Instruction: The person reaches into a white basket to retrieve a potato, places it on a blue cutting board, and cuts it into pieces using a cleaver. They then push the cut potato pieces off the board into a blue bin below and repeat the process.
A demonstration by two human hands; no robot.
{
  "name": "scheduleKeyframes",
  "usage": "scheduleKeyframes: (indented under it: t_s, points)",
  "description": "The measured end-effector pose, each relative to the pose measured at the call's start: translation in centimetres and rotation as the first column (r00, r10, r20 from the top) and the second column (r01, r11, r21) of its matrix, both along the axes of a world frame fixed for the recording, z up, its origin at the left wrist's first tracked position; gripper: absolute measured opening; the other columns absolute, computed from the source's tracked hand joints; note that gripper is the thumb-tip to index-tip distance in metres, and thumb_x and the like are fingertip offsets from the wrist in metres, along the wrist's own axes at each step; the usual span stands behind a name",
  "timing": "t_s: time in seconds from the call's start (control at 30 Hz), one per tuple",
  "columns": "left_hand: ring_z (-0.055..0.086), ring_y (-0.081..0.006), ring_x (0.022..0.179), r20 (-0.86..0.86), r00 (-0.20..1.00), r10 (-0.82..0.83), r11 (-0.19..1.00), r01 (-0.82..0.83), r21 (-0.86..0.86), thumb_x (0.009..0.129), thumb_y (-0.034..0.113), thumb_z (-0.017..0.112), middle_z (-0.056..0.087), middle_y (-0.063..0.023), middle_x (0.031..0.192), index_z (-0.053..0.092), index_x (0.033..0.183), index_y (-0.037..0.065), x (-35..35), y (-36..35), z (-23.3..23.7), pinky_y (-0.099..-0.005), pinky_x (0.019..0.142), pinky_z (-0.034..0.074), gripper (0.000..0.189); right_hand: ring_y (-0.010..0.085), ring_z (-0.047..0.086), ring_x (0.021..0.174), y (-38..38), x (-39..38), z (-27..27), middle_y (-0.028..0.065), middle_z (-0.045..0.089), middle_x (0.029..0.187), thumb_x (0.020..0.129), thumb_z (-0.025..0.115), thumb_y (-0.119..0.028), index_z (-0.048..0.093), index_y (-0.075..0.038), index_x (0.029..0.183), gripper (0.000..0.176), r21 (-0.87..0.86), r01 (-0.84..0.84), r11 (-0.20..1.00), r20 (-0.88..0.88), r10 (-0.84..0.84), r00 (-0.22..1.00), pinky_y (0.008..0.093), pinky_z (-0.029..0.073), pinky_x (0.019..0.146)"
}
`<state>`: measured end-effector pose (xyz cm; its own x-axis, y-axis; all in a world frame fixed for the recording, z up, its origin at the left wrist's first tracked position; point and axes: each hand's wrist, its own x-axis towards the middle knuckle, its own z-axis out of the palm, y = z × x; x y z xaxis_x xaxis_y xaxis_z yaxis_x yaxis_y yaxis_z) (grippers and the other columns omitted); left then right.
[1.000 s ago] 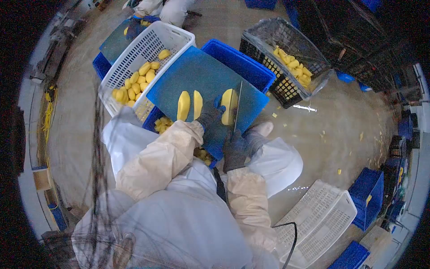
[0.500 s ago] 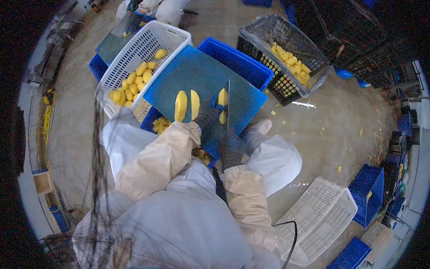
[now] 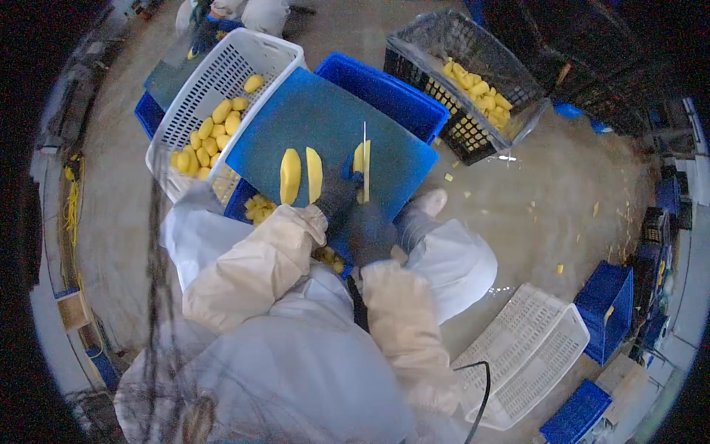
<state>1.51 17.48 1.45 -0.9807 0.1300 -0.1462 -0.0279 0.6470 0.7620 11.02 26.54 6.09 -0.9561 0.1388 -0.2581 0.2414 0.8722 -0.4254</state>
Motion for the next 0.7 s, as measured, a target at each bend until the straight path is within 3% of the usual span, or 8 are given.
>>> scheduleKeyframes:
  t_s: [0.07, 0.13, 0.3, 0.47, 0.53, 0.6, 0.67, 0.7]
  points:
    - [0.056, -0.0398, 0.092, 0.09, 0.995, -0.05, 0.996, 0.056, -0.063, 0.08, 0.022, 0.055, 0.056, -0.0258, 0.103, 0.044, 0.125, 0.003, -0.1, -0.1, 0.5, -0.0455, 0.079, 0.045, 0.05, 0.0382, 0.061, 0.079, 0.4, -1.4, -0.8, 0.0233, 0.062, 0.085, 0.085, 0.048, -0.029, 0.054, -0.005, 0.093, 0.026, 0.041, -0.086, 0.995, -0.015, 0.087, 0.996, 0.0495, 0.046, 0.07]
    - [0.056, -0.0405, 0.091, 0.059, 0.998, -0.022, 0.994, 0.029, -0.11, 0.08, 0.021, 0.054, 0.057, -0.026, 0.1, 0.045, 0.123, 0.004, 0.1, -0.5, -0.7, -0.0455, 0.077, 0.045, 0.047, 0.0389, 0.059, 0.082, 0.5, -3.2, 0.2, 0.0231, 0.061, 0.088, 0.087, 0.045, -0.032, 0.055, -0.004, 0.1, 0.032, -0.105, 0.12, 0.987, 0.144, -0.105, 0.984, 0.0484, 0.045, 0.072]
    - [0.056, -0.0417, 0.088, 0.031, 0.999, 0.03, 0.985, -0.024, -0.171, 0.081, 0.02, 0.052, 0.058, -0.0245, 0.096, 0.049, 0.117, 0.006, 1.0, -1.0, -1.1, -0.0464, 0.073, 0.045, 0.039, 0.0383, 0.059, 0.082, 0.7, -2.3, 6.7, 0.0216, 0.062, 0.089, 0.088, 0.047, -0.034, 0.056, -0.006, 0.109, 0.037, -0.161, 0.18, 0.97, 0.082, -0.169, 0.982, 0.0447, 0.045, 0.071]
    - [0.056, -0.0383, 0.089, -0.205, 0.966, 0.155, 0.988, -0.156, 0.014, 0.087, 0.018, 0.044, 0.058, -0.0238, 0.096, 0.052, 0.111, 0.001, 1.4, -1.9, 1.3, -0.045, 0.075, 0.044, 0.03, 0.035, 0.06, 0.075, 1.9, -0.8, 6.9, 0.0195, 0.063, 0.085, 0.088, 0.05, -0.03, 0.059, -0.006, 0.106, 0.031, -0.27, 0.063, 0.961, 0.01, -0.063, 0.998, 0.042, 0.045, 0.066]
    - [0.057, -0.0365, 0.089, -0.242, 0.953, 0.181, 0.983, -0.172, 0.06, 0.088, 0.02, 0.044, 0.059, -0.0221, 0.095, 0.053, 0.111, 0.002, 1.3, -2.4, 2.6, -0.0437, 0.076, 0.044, 0.03, 0.027, 0.059, 0.06, 2.3, 0.7, 4.6, 0.014, 0.063, 0.073, 0.088, 0.052, -0.024, 0.06, -0.002, 0.101, 0.027, -0.675, 0.165, 0.72, -0.263, -0.443, 0.857, 0.0374, 0.045, 0.055]
    - [0.057, -0.0348, 0.088, -0.277, 0.938, 0.208, 0.977, -0.184, 0.109, 0.09, 0.022, 0.044, 0.06, -0.0205, 0.095, 0.053, 0.111, 0.003, 0.9, -2.6, 3.4, -0.0424, 0.078, 0.045, 0.03, 0.0247, 0.059, 0.063, 4.2, 1.3, 3.7, 0.0119, 0.062, 0.073, 0.086, 0.056, -0.024, 0.059, 0.0, 0.099, 0.028, -0.675, 0.253, 0.693, -0.098, -0.425, 0.9, 0.0356, 0.046, 0.059]
    - [0.058, -0.0315, 0.092, 0.398, 0.916, 0.039, 0.569, -0.348, 0.745, 0.09, 0.031, 0.047, 0.06, -0.0166, 0.102, 0.052, 0.114, 0.004, 0.1, -2.5, 4.0, -0.0414, 0.084, 0.044, 0.037, 0.0185, 0.055, 0.055, 4.8, 1.7, 3.2, 0.0051, 0.058, 0.065, 0.085, 0.058, -0.021, 0.058, 0.001, 0.093, 0.023, -0.785, 0.333, 0.522, 0.074, -0.455, 0.887, 0.0323, 0.045, 0.051]
    - [0.058, -0.0315, 0.092, 0.397, 0.917, 0.043, 0.569, -0.349, 0.745, 0.09, 0.031, 0.047, 0.06, -0.0166, 0.102, 0.052, 0.114, 0.004, 0.0, -2.3, 4.8, -0.0414, 0.084, 0.044, 0.037, 0.0185, 0.055, 0.055, 4.7, 1.8, 3.4, 0.0051, 0.058, 0.065, 0.085, 0.058, -0.021, 0.058, 0.001, 0.093, 0.023, -0.786, 0.33, 0.523, 0.073, -0.451, 0.889, 0.0323, 0.045, 0.051]
